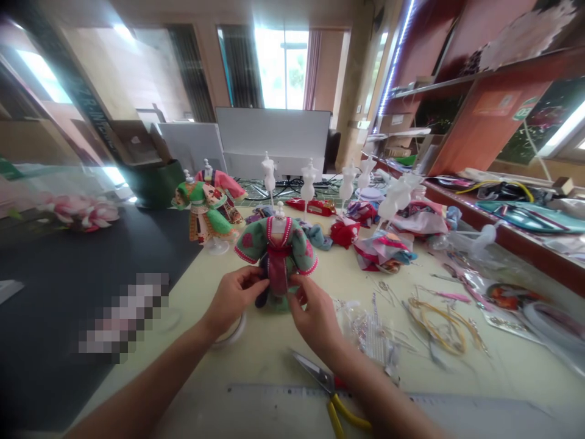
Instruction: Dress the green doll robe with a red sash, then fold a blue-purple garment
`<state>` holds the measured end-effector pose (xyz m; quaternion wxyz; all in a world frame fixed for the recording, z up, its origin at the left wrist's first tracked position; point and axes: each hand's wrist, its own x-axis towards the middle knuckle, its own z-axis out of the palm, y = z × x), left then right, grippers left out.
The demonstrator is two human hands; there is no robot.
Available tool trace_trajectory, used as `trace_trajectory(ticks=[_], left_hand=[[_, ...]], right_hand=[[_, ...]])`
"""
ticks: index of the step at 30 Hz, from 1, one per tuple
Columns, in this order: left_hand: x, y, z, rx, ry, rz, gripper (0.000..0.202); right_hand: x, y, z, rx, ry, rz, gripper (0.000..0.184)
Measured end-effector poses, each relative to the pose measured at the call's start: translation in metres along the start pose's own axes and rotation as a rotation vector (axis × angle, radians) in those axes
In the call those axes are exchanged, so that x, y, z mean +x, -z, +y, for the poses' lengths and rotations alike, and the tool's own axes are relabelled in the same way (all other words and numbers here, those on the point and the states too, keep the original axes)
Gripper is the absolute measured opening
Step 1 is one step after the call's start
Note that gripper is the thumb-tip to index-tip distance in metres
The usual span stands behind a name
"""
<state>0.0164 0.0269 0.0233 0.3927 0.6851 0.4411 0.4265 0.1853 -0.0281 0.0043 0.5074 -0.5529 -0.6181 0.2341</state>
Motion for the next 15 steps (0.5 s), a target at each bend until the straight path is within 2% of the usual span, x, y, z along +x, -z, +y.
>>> trace_trajectory(ticks=[4, 11, 13, 15], left_hand=[[0.001, 0.002, 0.005, -0.073, 0.047, -0.03, 0.016], [-0.006, 0.009, 0.001, -0.11, 0.07, 0.056, 0.014], [-0.007, 0.01, 0.0, -0.139, 0.094, 0.024, 0.014], [-0.008, 0.012, 0.002, -0.183, 0.123, -0.041, 0.022]], right_hand=[[0.006, -0.006, -0.003, 0.165, -0.139, -0.101, 0.017], [0.008, 0.006, -0.014, 0.604, -0.329, -0.27, 0.014], [0.007, 0.01, -0.014, 0.745, -0.369, -0.288, 0.013], [0.007, 0.012, -0.015, 0.848, -0.395, -0.296, 0.013]])
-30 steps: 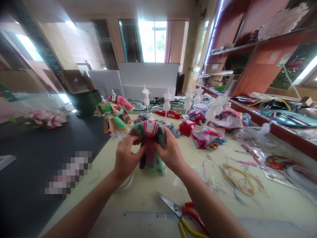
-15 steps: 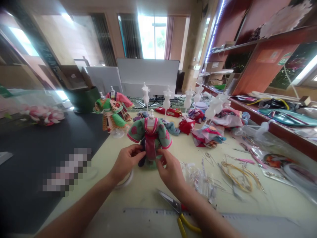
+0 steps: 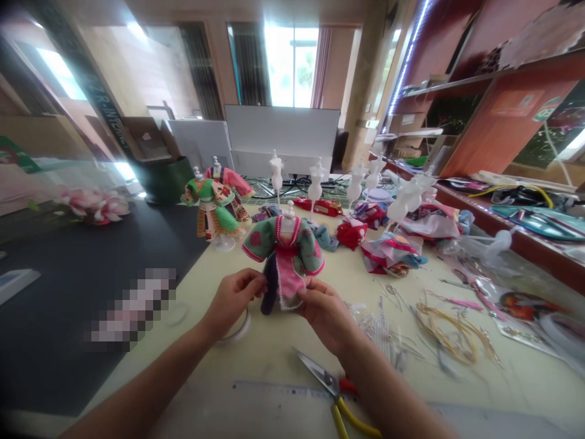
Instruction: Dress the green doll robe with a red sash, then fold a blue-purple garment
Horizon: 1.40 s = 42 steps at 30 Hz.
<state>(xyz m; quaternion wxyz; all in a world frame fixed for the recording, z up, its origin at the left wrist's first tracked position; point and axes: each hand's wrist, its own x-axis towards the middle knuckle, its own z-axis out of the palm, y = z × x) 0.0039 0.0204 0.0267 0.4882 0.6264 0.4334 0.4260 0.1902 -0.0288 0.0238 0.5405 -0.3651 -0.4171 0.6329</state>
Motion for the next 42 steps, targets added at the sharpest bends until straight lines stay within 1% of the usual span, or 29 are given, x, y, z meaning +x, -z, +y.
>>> trace_trajectory(ticks=[3, 5, 6, 9, 11, 17, 20, 23, 25, 27, 33, 36, 38, 40, 42], left_hand=[[-0.003, 0.0, 0.004, -0.077, 0.043, -0.13, 0.038], [-0.004, 0.0, 0.004, -0.12, 0.059, -0.193, 0.036], [-0.005, -0.001, 0.004, -0.136, 0.066, -0.204, 0.032], [-0.003, -0.004, -0.001, -0.15, 0.082, -0.171, 0.022], [0.0, -0.006, -0.006, -0.138, 0.089, -0.134, 0.017], [0.004, -0.008, -0.011, -0.092, 0.102, -0.078, 0.015], [0.004, -0.008, -0.011, -0.078, 0.124, -0.07, 0.014], [0.004, -0.008, -0.011, -0.07, 0.142, -0.08, 0.014], [0.004, -0.008, -0.011, -0.066, 0.148, -0.096, 0.015], [0.005, -0.008, -0.011, -0.06, 0.152, -0.111, 0.015], [0.004, -0.008, -0.014, -0.005, 0.147, -0.16, 0.018], [0.002, -0.003, -0.013, 0.042, 0.136, -0.198, 0.018], [0.001, 0.004, -0.011, 0.075, 0.125, -0.202, 0.017], [0.0, 0.015, -0.008, 0.102, 0.094, -0.159, 0.017], [0.0, 0.026, -0.003, 0.119, 0.036, -0.049, 0.019]], right_hand=[[-0.001, -0.002, 0.0, 0.055, -0.019, -0.05, 0.012], [-0.001, -0.005, 0.001, 0.006, -0.031, -0.083, 0.013], [-0.001, -0.007, 0.002, -0.061, -0.034, -0.083, 0.014], [-0.001, -0.009, 0.006, -0.301, -0.03, -0.023, 0.016], [0.0, -0.007, 0.009, -0.394, -0.016, 0.021, 0.014], [0.004, 0.008, 0.017, -0.512, 0.08, 0.141, 0.009], [0.007, 0.015, 0.016, -0.537, 0.178, 0.24, 0.018], [0.008, 0.019, 0.012, -0.525, 0.276, 0.357, 0.038], [0.01, 0.018, 0.009, -0.482, 0.299, 0.403, 0.046], [0.012, 0.015, 0.006, -0.416, 0.28, 0.405, 0.044], [0.022, 0.004, -0.006, -0.183, 0.151, 0.35, 0.025], [0.026, 0.005, -0.007, -0.094, 0.121, 0.367, 0.022], [0.026, 0.01, -0.007, -0.073, 0.109, 0.396, 0.021], [0.024, 0.018, -0.006, -0.078, 0.11, 0.445, 0.023], [0.022, 0.025, -0.009, -0.097, 0.15, 0.518, 0.026]])
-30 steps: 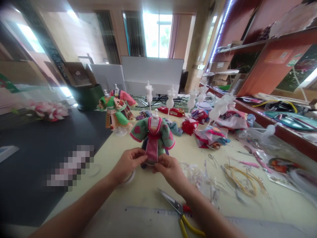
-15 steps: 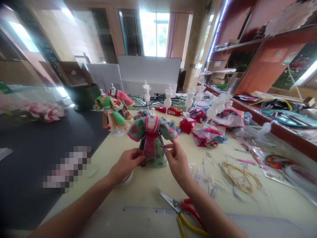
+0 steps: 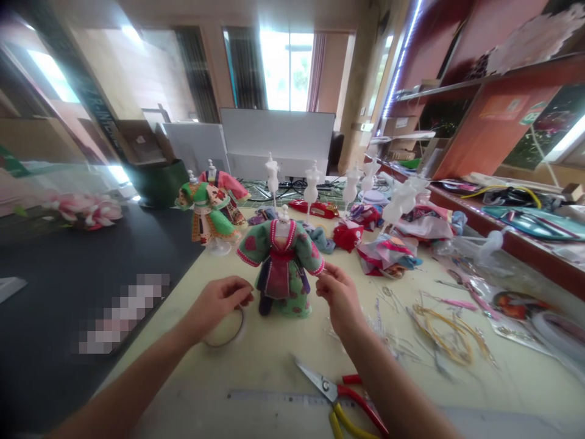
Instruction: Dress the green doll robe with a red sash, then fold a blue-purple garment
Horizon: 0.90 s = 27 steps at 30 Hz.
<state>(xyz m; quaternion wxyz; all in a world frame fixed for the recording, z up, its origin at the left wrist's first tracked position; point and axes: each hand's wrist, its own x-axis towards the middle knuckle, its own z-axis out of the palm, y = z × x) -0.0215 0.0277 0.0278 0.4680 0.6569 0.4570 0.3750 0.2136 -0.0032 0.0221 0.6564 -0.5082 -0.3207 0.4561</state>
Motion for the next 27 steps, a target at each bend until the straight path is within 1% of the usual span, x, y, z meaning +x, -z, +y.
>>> trace_trajectory(ticks=[2, 4, 5, 6, 8, 9, 11, 13, 15, 17, 18, 22, 27], left_hand=[[0.001, 0.011, 0.008, 0.009, -0.062, 0.155, 0.02], [0.005, 0.018, 0.019, 0.047, -0.154, 0.32, 0.018], [0.007, 0.019, 0.027, 0.086, -0.22, 0.393, 0.017], [0.011, 0.02, 0.034, 0.149, -0.317, 0.464, 0.015], [0.019, 0.017, 0.049, 0.266, -0.532, 0.536, 0.013], [0.024, 0.014, 0.055, 0.302, -0.631, 0.541, 0.013], [0.033, 0.009, 0.065, 0.34, -0.779, 0.505, 0.014], [0.042, 0.005, 0.072, 0.371, -0.881, 0.433, 0.016], [0.048, 0.002, 0.077, 0.411, -0.931, 0.33, 0.018], [0.051, 0.001, 0.08, 0.446, -0.939, 0.242, 0.019], [0.052, 0.001, 0.081, 0.461, -0.929, 0.219, 0.02], [0.052, 0.0, 0.081, 0.466, -0.884, 0.218, 0.021], [0.052, -0.003, 0.08, 0.428, -0.844, 0.211, 0.021]], right_hand=[[0.001, 0.004, -0.006, -0.011, 0.094, 0.081, 0.029], [0.002, 0.002, -0.015, -0.017, 0.214, 0.14, 0.03], [0.002, -0.002, -0.021, -0.027, 0.276, 0.153, 0.03], [0.002, -0.006, -0.026, -0.048, 0.341, 0.15, 0.029], [0.002, -0.016, -0.035, -0.126, 0.475, 0.11, 0.026], [0.003, -0.02, -0.039, -0.178, 0.54, 0.084, 0.024], [0.006, -0.028, -0.044, -0.281, 0.634, 0.033, 0.022], [0.009, -0.033, -0.049, -0.346, 0.671, -0.007, 0.019], [0.01, -0.037, -0.053, -0.384, 0.702, -0.054, 0.018], [0.011, -0.039, -0.058, -0.418, 0.751, -0.109, 0.017], [0.011, -0.041, -0.059, -0.442, 0.781, -0.13, 0.017], [0.012, -0.043, -0.064, -0.552, 0.874, -0.15, 0.018], [0.014, -0.042, -0.065, -0.606, 0.921, -0.151, 0.017]])
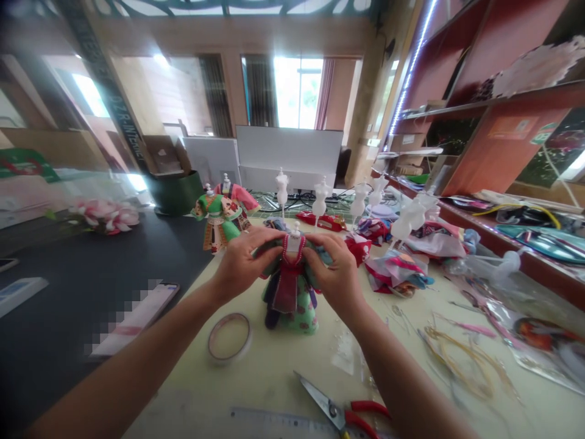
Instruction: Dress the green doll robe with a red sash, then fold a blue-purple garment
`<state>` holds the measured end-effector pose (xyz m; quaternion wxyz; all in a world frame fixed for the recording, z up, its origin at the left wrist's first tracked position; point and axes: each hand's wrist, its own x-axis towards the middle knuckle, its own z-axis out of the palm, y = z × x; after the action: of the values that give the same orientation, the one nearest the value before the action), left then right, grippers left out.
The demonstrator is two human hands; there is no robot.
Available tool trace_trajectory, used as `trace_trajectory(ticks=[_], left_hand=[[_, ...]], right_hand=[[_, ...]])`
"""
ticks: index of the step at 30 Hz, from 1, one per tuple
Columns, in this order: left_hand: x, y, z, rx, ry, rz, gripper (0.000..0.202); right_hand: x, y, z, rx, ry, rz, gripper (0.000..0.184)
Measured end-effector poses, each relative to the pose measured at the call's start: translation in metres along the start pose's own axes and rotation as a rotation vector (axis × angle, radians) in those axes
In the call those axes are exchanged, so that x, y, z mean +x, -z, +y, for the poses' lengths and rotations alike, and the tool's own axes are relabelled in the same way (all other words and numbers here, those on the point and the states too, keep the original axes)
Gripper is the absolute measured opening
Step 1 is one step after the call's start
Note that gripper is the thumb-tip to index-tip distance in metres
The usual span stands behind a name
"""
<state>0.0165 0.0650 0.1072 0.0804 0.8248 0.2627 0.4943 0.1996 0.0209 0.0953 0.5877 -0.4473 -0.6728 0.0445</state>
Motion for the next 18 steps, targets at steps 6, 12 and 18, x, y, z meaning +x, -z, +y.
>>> trace_trajectory(ticks=[6, 12, 18], left_hand=[[0.0017, 0.0012, 0.0013, -0.029, -0.008, -0.043, 0.023], [0.0024, -0.0003, 0.0017, -0.024, -0.01, -0.041, 0.023], [-0.0035, 0.0072, 0.0078, -0.07, 0.095, 0.036, 0.027]], right_hand=[[0.0012, 0.0017, 0.0023, -0.044, 0.057, -0.029, 0.018], [0.0004, -0.001, 0.0008, -0.105, 0.089, -0.038, 0.019], [-0.0008, 0.002, -0.0006, -0.093, 0.063, -0.041, 0.02]])
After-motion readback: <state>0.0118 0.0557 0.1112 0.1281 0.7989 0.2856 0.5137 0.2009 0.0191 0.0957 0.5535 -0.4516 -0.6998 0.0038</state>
